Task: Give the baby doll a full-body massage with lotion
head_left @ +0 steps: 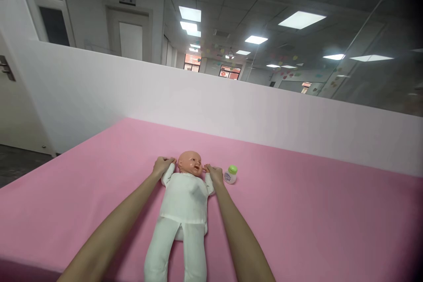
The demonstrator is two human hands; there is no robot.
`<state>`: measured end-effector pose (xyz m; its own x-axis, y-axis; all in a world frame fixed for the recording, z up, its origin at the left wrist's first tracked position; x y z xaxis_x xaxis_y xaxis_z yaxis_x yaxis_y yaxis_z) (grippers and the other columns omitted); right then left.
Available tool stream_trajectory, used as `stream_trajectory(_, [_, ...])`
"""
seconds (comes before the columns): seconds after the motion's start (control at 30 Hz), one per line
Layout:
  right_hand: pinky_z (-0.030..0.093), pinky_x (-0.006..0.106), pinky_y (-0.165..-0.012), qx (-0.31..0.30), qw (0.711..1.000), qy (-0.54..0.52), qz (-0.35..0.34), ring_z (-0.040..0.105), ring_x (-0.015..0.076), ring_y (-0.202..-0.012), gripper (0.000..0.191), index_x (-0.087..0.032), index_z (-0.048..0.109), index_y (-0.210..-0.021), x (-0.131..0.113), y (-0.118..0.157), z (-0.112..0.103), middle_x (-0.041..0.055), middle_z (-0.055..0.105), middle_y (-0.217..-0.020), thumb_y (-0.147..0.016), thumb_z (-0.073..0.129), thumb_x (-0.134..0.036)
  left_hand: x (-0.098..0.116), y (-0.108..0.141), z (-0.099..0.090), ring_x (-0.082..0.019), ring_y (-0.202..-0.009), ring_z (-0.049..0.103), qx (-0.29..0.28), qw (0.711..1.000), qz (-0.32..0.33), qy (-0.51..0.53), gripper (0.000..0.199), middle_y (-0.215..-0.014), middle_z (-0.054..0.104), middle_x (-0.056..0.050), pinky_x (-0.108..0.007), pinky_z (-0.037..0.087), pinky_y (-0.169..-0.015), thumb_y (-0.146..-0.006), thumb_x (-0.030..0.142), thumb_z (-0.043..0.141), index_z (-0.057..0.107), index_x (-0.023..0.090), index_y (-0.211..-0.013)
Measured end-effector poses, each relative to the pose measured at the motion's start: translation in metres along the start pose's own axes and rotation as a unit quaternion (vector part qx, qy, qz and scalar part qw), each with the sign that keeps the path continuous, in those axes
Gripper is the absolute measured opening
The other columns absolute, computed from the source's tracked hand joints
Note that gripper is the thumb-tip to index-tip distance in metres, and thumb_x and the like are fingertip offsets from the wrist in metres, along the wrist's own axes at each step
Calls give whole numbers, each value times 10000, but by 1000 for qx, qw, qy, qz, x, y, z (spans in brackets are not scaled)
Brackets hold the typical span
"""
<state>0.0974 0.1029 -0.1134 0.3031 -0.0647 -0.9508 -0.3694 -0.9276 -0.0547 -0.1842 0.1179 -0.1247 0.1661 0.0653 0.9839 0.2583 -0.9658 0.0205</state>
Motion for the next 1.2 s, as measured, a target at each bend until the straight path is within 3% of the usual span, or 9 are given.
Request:
stream_trajectory(0.13, [335,274,-499,10,999,50,17,531,180,-506,332,-225,564,-450,8,-4,1,-23,486,-374,-697,700,-401,-11,-8,0,-260,-588,652,3,1000,-22,-13,303,-566,701,-96,-335,436,-562,-645,424,826,690,176,-539])
stream_trajectory(0.2, [362,276,-519,13,999,50,3,585,201,-552,341,-223,582,-476,5,-2,0,2,560,-425,-723,686,-434,-10,-4,-2,-263,-657,681,16,1000,-5,5,317,-664,747,-110,-337,467,-604,-688,472,796,739,165,-637])
stream_trajectory(0.33, [500,292,-680,12,998,-12,-67,724,257,-845,408,-175,722,-746,-7,12,-8,99,787,-835,-828,616,-560,3,17,-12,-245,-916,717,54,994,69,71,465,-1032,791,-131,-320,530,-783,-813,574,679,779,148,-971])
stream_trajectory(0.43, [545,342,-875,-6,981,-137,-135,741,266,-1007,468,-167,729,-998,-11,29,-20,143,777,-1110,-853,642,-603,13,41,-27,-240,-983,705,68,978,151,125,489,-1110,776,-127,-326,536,-856,-838,574,682,757,151,-1072])
stream_trajectory(0.57, [538,427,-988,-69,968,-188,-152,723,279,-1088,519,-188,718,-1123,-5,54,-36,152,759,-1183,-844,692,-625,12,70,-45,-264,-932,719,-48,968,202,138,419,-1035,791,-122,-358,556,-821,-814,512,761,782,151,-1024])
stream_trajectory(0.73, [493,465,-1063,-212,957,-102,-167,646,304,-1216,470,-220,738,-1171,-6,90,-59,119,726,-1276,-791,818,-485,0,88,-69,-318,-1086,702,-235,950,193,77,396,-1111,788,-112,-426,533,-987,-700,352,886,812,191,-1054])
stream_trajectory(0.87, [442,483,-1120,-319,920,11,-228,585,303,-1272,343,-268,757,-1165,-8,120,-76,93,686,-1306,-855,771,-416,-3,98,-85,-314,-1175,664,-342,914,219,21,370,-1170,769,-100,-448,482,-1076,-720,289,873,817,228,-1081])
stream_trajectory(1.03, [402,474,-1152,-290,906,124,-282,500,285,-1316,223,-329,781,-1112,9,137,-90,80,607,-1293,-958,622,-348,2,113,-91,-287,-1141,665,-428,860,274,-53,291,-1116,769,-89,-426,497,-1035,-747,203,824,833,248,-1034])
stream_trajectory(1.2, [468,446,-1084,-261,910,102,-305,580,286,-1222,231,-304,780,-1106,20,139,-100,81,671,-1221,-954,607,-323,5,119,-93,-279,-1138,660,-445,850,272,-74,278,-1098,768,-75,-409,495,-1029,-738,179,805,838,258,-1003])
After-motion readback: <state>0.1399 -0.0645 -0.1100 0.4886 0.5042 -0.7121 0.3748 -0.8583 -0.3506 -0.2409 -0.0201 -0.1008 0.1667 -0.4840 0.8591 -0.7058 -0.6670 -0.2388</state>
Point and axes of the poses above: each hand's wrist, its own y-axis away from the middle knuckle, its own z-axis out of the palm, x = y × z, the point moved 2 cm from there along -y, towards the middle knuckle
